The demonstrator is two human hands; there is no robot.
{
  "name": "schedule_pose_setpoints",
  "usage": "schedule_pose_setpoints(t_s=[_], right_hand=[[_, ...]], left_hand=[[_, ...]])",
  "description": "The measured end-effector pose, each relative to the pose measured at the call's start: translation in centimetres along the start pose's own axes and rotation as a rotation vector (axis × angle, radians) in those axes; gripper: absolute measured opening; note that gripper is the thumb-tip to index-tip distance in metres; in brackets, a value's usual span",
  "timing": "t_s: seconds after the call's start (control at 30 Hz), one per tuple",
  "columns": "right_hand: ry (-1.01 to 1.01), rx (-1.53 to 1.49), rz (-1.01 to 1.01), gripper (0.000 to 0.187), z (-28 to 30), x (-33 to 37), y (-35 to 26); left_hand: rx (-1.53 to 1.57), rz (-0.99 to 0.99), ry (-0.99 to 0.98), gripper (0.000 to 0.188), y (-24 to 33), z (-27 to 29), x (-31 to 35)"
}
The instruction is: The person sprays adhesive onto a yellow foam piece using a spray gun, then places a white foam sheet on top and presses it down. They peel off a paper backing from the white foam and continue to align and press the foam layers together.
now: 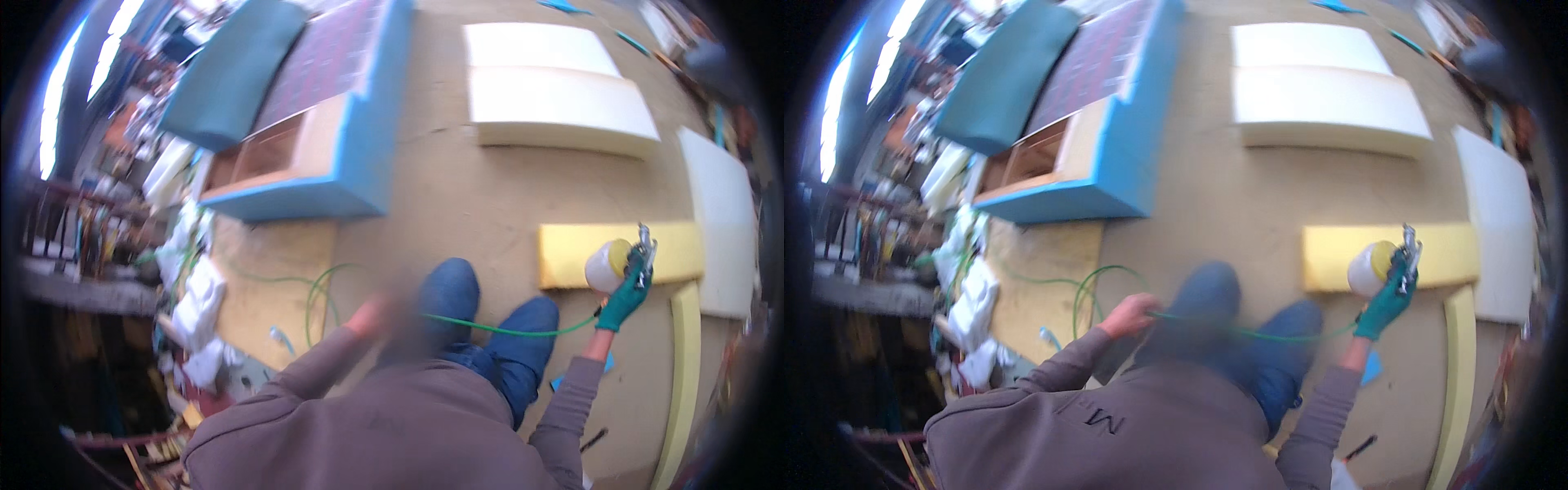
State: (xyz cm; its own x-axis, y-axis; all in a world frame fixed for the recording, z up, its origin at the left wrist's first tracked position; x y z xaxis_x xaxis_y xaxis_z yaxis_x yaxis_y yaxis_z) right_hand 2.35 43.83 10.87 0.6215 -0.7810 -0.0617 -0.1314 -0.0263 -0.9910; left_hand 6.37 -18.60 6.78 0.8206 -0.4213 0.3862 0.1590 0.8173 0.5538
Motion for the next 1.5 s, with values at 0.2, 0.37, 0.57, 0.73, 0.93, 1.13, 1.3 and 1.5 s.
schedule_pose_setpoints(t_s=[0.2,0.37,0.57,0.73,0.93,1.13,1.3,1.5], right_hand=[[-0.371,-0.085,-0.148,0.033,-16.3,6.7,-2.7],[-0.811,-0.251,-0.092,0.028,-33.5,15.9,-8.2],[-1.037,-0.465,0.203,0.040,-52.9,27.5,-13.3],[-0.982,-0.270,0.422,0.063,-64.7,35.1,-13.3],[-1.146,-0.233,0.351,0.083,-69.8,37.6,-9.9],[-1.222,-0.111,0.473,0.089,-63.9,36.0,-11.6],[-1.315,-0.041,0.190,0.073,-51.2,28.0,-4.9],[-0.802,0.354,-0.175,0.058,-26.5,12.4,9.0]], left_hand=[[0.019,0.252,-0.064,0.037,-9.1,3.4,7.8],[0.157,0.515,-0.369,0.069,-12.1,7.8,14.7],[0.426,0.213,0.534,0.073,-5.4,19.3,8.4],[0.194,-0.074,1.075,0.067,-4.3,27.7,-3.2],[1.717,-0.384,1.040,0.037,-12.1,28.2,-11.7],[1.167,-0.238,1.017,0.050,-11.3,29.3,-10.1],[0.472,0.116,1.182,0.064,-10.0,30.8,-8.0],[0.617,0.139,1.144,0.054,-8.7,30.5,-6.5]])
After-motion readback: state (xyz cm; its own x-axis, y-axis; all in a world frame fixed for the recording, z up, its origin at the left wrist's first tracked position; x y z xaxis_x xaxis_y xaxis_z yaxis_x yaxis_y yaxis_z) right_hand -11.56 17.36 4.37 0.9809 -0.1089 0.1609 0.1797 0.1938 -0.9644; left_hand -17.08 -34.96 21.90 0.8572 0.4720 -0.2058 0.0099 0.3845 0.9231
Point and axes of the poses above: each hand's wrist, its own x-axis away from the middle knuckle, its own z-axis out of the back of the hand, y = z × x, the point moved 6 cm from there along -x, towards the middle knuckle, and after that the axes turned 6 degrees about -y, right-handed, at the moved point
